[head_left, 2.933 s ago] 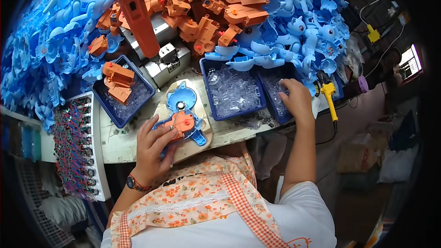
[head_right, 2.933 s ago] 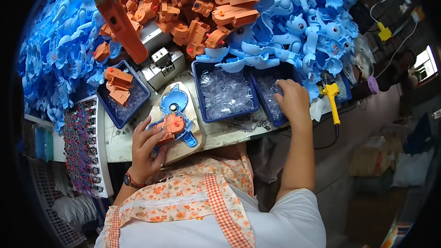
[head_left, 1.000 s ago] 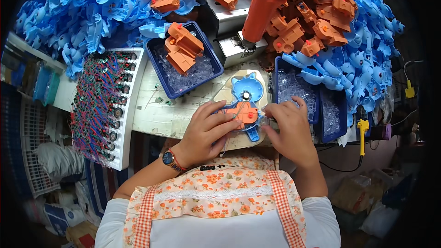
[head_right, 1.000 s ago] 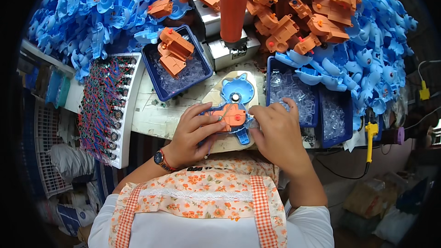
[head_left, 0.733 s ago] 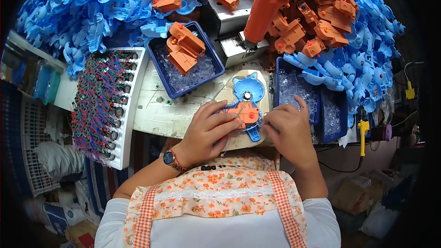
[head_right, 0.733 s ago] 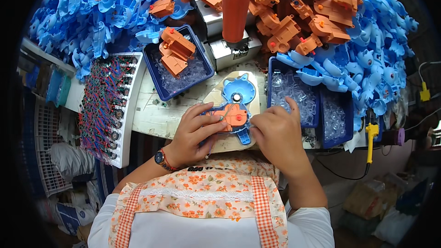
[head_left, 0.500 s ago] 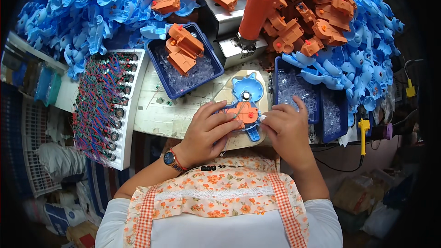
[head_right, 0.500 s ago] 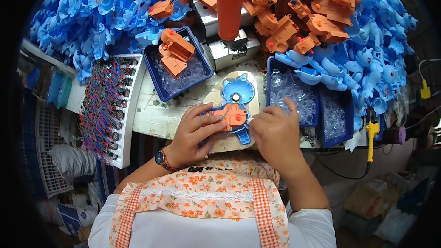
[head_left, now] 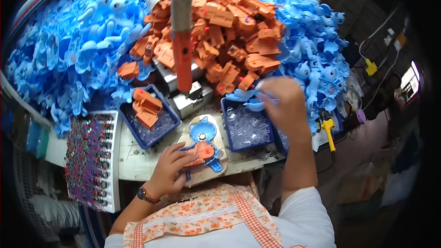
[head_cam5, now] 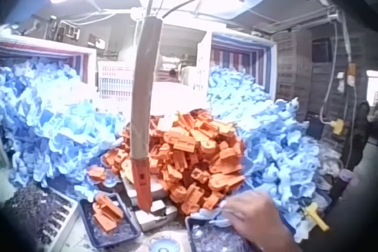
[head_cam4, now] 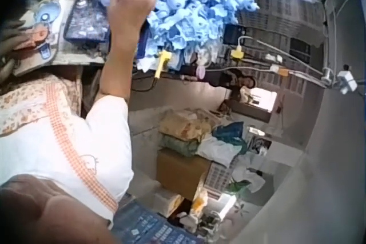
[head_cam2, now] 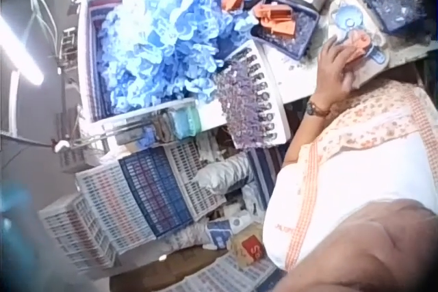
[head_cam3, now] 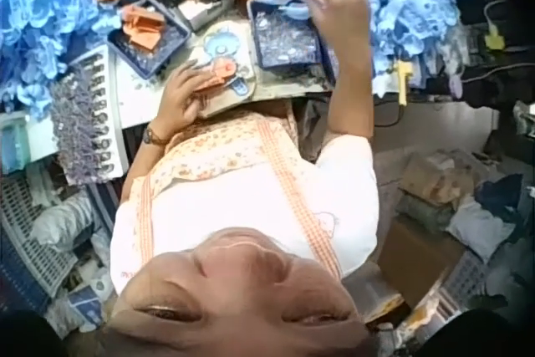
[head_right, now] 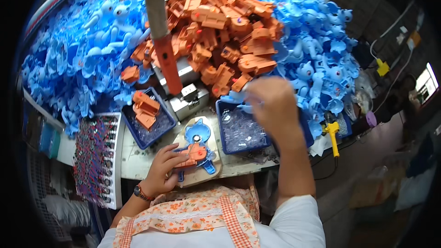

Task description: Assembling plastic toy parts at a factory workstation using a glue gun.

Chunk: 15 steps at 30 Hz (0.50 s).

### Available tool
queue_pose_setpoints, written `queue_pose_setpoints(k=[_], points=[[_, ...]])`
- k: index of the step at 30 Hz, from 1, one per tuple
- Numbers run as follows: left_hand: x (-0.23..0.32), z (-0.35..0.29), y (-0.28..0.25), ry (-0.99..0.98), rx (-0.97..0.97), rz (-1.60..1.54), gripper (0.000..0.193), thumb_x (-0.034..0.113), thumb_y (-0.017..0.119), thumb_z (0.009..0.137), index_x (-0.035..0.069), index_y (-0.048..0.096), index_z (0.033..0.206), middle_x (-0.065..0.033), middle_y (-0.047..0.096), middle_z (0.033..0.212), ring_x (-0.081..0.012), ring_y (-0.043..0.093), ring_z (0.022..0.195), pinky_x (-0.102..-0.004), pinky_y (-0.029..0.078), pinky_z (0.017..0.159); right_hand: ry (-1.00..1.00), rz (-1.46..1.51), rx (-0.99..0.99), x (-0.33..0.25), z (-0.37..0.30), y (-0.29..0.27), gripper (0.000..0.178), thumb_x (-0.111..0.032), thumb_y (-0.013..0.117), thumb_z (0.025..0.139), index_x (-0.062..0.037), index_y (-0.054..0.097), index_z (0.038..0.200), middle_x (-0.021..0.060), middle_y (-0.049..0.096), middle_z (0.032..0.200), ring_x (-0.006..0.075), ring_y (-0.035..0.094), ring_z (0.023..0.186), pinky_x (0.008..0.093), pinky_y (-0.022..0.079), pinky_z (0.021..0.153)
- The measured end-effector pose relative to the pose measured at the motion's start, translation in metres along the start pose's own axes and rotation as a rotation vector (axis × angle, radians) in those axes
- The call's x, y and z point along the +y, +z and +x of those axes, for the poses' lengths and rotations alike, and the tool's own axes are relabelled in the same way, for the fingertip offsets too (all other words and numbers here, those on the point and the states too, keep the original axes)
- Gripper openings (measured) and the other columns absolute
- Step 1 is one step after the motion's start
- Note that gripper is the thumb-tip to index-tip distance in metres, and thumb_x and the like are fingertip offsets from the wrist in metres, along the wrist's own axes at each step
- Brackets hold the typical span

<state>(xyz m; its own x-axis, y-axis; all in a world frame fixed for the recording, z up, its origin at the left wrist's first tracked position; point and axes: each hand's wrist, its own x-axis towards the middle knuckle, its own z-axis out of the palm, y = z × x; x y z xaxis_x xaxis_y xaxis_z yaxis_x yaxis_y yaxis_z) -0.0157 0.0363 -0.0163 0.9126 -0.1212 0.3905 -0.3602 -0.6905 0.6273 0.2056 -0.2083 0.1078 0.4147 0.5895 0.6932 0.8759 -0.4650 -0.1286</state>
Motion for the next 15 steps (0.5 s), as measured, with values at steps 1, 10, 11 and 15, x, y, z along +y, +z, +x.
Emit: queue_pose_setpoints(k=[1,10,11,15], points=[[-0.001,0.001,-0.003,0.024,0.000,0.001,0.056,0.001,0.054,0.062,0.009,0.065,0.116,-0.0118,0.063,0.115,-0.0405,0.050,0.121,-0.0504,0.039,0.104,0.064,-0.126,0.019,0.021,0.015,-0.013,0.016,-0.010,0.075,0.072,-0.0046,0.070,0.087,0.0110,0.070,0.091,0.0317,0.065,0.088,0.0410,0.049,0.080],[0.006,0.004,-0.014,-0.090,-0.019,-0.240,0.044,0.006,0.050,0.077,0.005,0.063,0.120,-0.0139,0.065,0.114,-0.0387,0.051,0.121,-0.0478,0.037,0.107,0.213,-0.841,0.051,0.221,0.115,-0.003,0.034,-0.010,0.067,0.074,-0.0205,0.070,0.107,0.0085,0.062,0.121,0.0291,0.058,0.112,0.0493,0.044,0.093],[0.006,0.006,-0.014,-0.146,-0.038,-0.263,0.041,0.009,0.049,0.083,0.005,0.063,0.121,-0.0123,0.065,0.117,-0.0375,0.049,0.123,-0.0469,0.036,0.107,0.187,-0.835,0.100,0.236,0.118,0.000,0.028,-0.010,0.066,0.075,-0.0202,0.071,0.100,0.0065,0.063,0.120,0.0265,0.059,0.111,0.0485,0.042,0.095],[0.009,0.007,-0.010,-0.180,0.015,-0.236,0.034,0.014,0.053,0.091,0.004,0.063,0.121,-0.0115,0.067,0.115,-0.0335,0.051,0.123,-0.0441,0.038,0.105,0.114,-0.853,0.249,0.224,0.119,-0.017,0.019,-0.013,0.070,0.073,-0.0184,0.072,0.091,0.0008,0.064,0.118,0.0221,0.060,0.108,0.0466,0.041,0.096]])
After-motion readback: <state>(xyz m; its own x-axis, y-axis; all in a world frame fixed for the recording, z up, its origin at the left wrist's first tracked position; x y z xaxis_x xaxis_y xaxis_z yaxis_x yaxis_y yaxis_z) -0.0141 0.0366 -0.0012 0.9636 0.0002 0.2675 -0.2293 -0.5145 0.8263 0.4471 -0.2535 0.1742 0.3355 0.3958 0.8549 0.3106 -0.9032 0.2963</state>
